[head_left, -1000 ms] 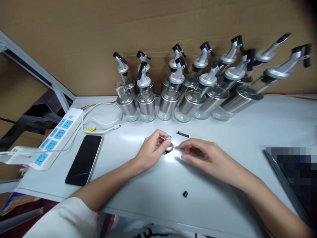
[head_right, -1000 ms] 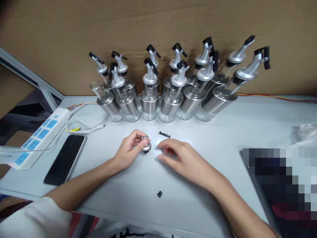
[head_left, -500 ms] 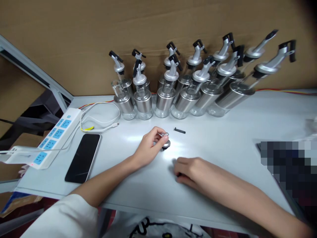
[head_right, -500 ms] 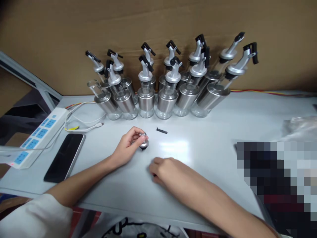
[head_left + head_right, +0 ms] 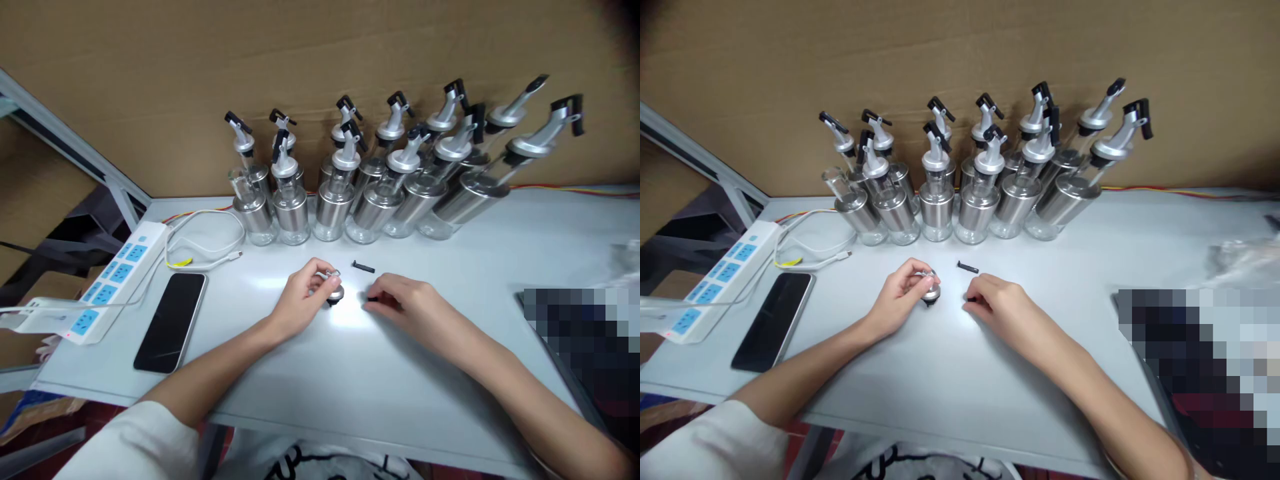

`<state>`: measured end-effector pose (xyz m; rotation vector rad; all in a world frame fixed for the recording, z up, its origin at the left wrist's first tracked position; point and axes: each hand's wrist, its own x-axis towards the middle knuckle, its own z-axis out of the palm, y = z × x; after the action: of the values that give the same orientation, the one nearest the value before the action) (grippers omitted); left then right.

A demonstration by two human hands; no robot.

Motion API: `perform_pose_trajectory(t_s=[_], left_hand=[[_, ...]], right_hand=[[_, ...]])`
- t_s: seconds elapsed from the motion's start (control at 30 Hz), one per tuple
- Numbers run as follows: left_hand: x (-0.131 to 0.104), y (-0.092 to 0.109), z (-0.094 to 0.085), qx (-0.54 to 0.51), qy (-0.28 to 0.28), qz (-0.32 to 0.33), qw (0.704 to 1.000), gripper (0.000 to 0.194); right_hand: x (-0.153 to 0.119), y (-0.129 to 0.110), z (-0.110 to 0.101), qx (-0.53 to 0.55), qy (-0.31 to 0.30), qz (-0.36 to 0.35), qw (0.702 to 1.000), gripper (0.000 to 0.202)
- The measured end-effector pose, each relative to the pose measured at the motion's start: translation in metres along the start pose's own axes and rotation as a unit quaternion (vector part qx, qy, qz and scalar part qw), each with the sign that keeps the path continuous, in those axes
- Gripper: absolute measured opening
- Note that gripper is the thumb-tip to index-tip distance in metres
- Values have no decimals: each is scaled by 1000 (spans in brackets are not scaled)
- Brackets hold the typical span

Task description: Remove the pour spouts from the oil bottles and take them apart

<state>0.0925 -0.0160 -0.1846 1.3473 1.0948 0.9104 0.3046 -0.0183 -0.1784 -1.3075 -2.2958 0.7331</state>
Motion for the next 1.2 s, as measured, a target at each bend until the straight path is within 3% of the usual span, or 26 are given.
perform_pose_trajectory(t_s=[0.23, 0.4, 0.57, 0.77, 1.03, 1.2], left_hand=[[-1, 2, -1, 12, 5, -1, 1000, 22], [1, 0, -1, 11, 31, 35, 999, 17], [3, -4, 1, -27, 26, 4, 999, 26], [-2, 0, 5, -47, 42, 16, 998, 26], [-21, 9, 15, -171, 80, 18, 982, 20], [-26, 12, 15, -178, 34, 15, 983, 18]], right_hand=[[-2, -3, -2, 6, -17, -22, 1000, 8], [-2, 0, -2, 6, -11, -31, 999, 13], [-5, 5, -5, -10, -23, -30, 999, 11], [-5, -6, -11, -18, 22, -34, 999, 15], [-5, -24, -1, 51, 44, -55, 996, 16], [-7, -29, -3, 137, 52, -11, 989, 14]])
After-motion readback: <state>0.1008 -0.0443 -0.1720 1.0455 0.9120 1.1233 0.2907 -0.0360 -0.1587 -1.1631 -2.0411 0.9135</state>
